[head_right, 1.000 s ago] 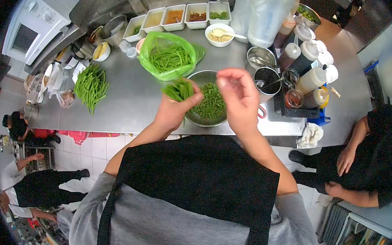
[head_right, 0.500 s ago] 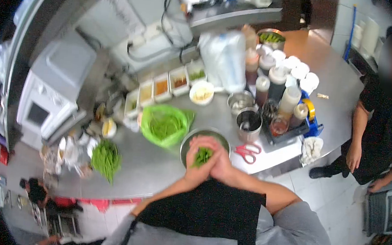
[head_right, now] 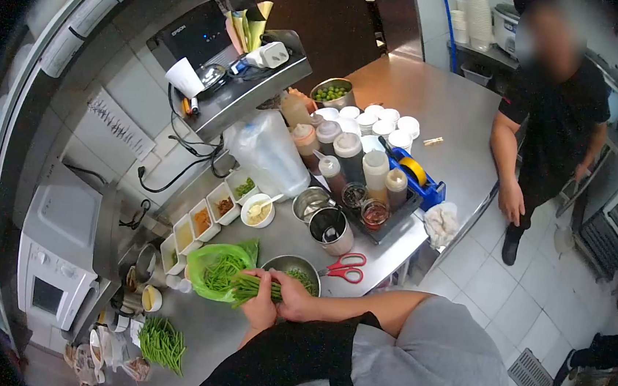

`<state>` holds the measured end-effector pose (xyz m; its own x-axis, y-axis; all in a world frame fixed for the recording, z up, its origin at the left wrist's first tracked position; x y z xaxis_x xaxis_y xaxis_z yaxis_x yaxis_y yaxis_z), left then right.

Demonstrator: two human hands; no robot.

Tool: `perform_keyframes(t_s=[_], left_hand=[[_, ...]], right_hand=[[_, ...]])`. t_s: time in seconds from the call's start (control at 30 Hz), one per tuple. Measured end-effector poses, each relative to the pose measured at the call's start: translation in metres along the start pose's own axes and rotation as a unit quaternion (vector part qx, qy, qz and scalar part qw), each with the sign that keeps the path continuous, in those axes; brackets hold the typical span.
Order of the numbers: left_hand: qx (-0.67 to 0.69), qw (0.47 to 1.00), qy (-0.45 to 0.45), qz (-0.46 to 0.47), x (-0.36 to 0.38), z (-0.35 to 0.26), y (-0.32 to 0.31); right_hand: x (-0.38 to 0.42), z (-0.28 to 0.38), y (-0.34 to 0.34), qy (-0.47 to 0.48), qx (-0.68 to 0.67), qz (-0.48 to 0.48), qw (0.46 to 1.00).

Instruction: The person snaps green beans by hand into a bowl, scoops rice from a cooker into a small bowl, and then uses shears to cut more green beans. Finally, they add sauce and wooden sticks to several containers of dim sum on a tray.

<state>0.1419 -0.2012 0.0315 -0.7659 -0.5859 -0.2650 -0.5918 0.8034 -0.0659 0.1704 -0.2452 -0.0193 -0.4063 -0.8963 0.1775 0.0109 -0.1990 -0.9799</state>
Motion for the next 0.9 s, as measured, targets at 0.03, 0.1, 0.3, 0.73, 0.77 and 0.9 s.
perform_keyframes(t_s=[0.03,0.1,0.3,0.73,0.77,0.9], left_hand=[[-0.079,0.995,-0.065,0.023,-0.001,-0.001,-0.003],[-0.233,0.951,-0.193,0.062,0.001,-0.013,-0.015],[-0.234,0.94,-0.196,0.152,0.0,-0.036,-0.03],[0.132,0.991,0.006,0.021,-0.031,-0.036,-0.019],[0.145,0.989,-0.024,0.006,-0.032,-0.043,-0.018],[0.124,0.986,-0.101,-0.047,-0.028,-0.047,-0.013]], right_hand=[[-0.005,0.001,0.005,0.016,0.001,0.018,1.0],[-0.015,0.003,0.009,0.042,0.007,0.056,0.997],[-0.011,0.006,0.024,0.017,-0.006,-0.034,0.999],[0.006,0.028,-0.052,0.043,0.015,-0.008,0.999],[0.007,0.032,-0.053,0.064,0.02,0.012,0.998],[0.017,0.025,-0.058,0.108,0.082,0.016,0.991]])
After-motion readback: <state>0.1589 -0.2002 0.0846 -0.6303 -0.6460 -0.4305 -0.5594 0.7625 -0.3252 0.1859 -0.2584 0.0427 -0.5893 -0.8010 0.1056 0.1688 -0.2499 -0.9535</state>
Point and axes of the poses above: each hand's wrist, its own x-axis away from the middle knuckle, its own y-axis out of the back of the hand, z = x × y, the point moved 7 cm from there along -x, towards the middle knuckle, and after that the axes turned 6 degrees about z, right-handed, at the moved point
